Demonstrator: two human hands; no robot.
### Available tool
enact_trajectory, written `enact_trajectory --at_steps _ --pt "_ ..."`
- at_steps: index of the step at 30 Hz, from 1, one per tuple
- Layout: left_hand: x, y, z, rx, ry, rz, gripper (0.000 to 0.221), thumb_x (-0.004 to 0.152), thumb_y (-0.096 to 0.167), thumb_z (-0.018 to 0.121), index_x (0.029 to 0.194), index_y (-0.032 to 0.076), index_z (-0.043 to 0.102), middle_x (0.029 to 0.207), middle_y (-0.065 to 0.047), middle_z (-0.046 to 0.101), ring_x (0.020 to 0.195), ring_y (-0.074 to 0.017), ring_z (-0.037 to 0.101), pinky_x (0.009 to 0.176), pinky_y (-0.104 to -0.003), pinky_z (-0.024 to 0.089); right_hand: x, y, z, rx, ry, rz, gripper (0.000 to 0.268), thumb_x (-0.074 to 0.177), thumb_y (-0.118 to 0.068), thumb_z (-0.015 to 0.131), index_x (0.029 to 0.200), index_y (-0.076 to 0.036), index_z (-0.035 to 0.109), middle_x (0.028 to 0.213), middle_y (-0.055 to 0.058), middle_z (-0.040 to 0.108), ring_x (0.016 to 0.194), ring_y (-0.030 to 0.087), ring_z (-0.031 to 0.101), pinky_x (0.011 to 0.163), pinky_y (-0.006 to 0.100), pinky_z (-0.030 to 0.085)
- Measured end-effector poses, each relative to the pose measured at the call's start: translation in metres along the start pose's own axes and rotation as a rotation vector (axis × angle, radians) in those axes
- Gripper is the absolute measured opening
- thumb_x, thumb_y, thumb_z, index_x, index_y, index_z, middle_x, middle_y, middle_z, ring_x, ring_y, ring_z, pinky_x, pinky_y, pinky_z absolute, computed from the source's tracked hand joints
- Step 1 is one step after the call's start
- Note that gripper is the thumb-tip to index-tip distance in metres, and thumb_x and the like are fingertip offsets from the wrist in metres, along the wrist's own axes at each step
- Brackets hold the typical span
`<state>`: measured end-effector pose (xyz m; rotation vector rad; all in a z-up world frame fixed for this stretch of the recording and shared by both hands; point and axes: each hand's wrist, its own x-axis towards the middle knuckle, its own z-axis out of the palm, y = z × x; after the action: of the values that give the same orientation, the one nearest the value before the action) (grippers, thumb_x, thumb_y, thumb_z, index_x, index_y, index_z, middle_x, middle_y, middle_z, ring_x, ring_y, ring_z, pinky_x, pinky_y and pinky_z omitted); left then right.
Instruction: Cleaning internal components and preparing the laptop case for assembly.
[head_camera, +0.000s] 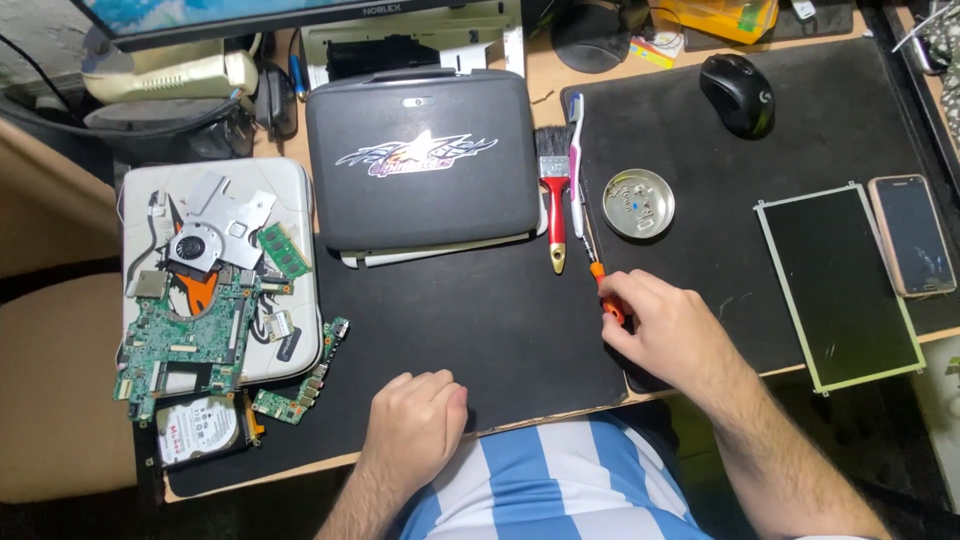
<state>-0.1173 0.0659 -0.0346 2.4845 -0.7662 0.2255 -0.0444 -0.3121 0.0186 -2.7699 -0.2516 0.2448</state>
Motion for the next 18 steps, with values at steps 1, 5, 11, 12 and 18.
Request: enact_trajectory --at_steps 1,5,11,12,18 --pt "0.001 0.000 -0.001 -0.001 0.002 0.016 0.043 0.119 0.014 0.052 0.076 0.015 0.056 0.074 -0.001 0.054 0.063 -0.0268 0.054 0.061 -0.046 0.040 0.002 0.002 0.003 -0.020 0.020 -0.023 0.028 0.100 -0.025 0.080 0.127 -0.021 0.078 0.105 -0.001 0.080 0.090 0.025 0.079 0.075 0.048 0.066" --pt "0.001 -0.001 -0.005 -0.061 0.051 0.000 0.040 0.119 0.012 0.049 0.079 0.015 0.054 0.076 -0.002 0.054 0.063 -0.0264 0.052 0.062 -0.045 0.038 0.009 -0.011 -0.003 0.001 0.029 -0.010 0.029 0.099 -0.024 0.079 0.127 -0.017 0.080 0.110 0.000 0.084 0.094 0.025 0.081 0.079 0.047 0.068" --pt "-0.001 -0.001 -0.009 -0.132 0.095 -0.141 0.017 0.109 0.006 0.064 0.122 0.012 0.074 0.095 -0.003 0.083 0.073 -0.0310 0.078 0.076 -0.045 0.057 0.022 -0.011 0.013 -0.033 0.198 -0.031 0.031 0.103 -0.020 0.080 0.133 -0.020 0.087 0.125 -0.001 0.088 0.096 0.023 0.083 0.093 0.045 0.065" --pt "0.000 0.002 -0.012 -0.124 0.085 -0.148 0.021 0.114 0.013 0.067 0.133 0.011 0.076 0.090 -0.003 0.083 0.073 -0.0310 0.078 0.078 -0.046 0.059 0.025 -0.009 0.016 -0.064 0.227 -0.048 0.030 0.106 -0.020 0.082 0.135 -0.018 0.088 0.124 0.000 0.089 0.095 0.022 0.083 0.095 0.043 0.065" --pt "-0.002 -0.001 -0.009 -0.018 0.098 -0.040 0.011 0.119 0.020 0.075 0.110 0.019 0.080 0.088 0.005 0.076 0.074 -0.0226 0.074 0.069 -0.040 0.050 0.037 0.006 0.030 -0.170 0.324 -0.113 0.018 0.120 -0.024 0.090 0.137 -0.019 0.092 0.123 -0.004 0.090 0.103 0.017 0.083 0.088 0.039 0.066"
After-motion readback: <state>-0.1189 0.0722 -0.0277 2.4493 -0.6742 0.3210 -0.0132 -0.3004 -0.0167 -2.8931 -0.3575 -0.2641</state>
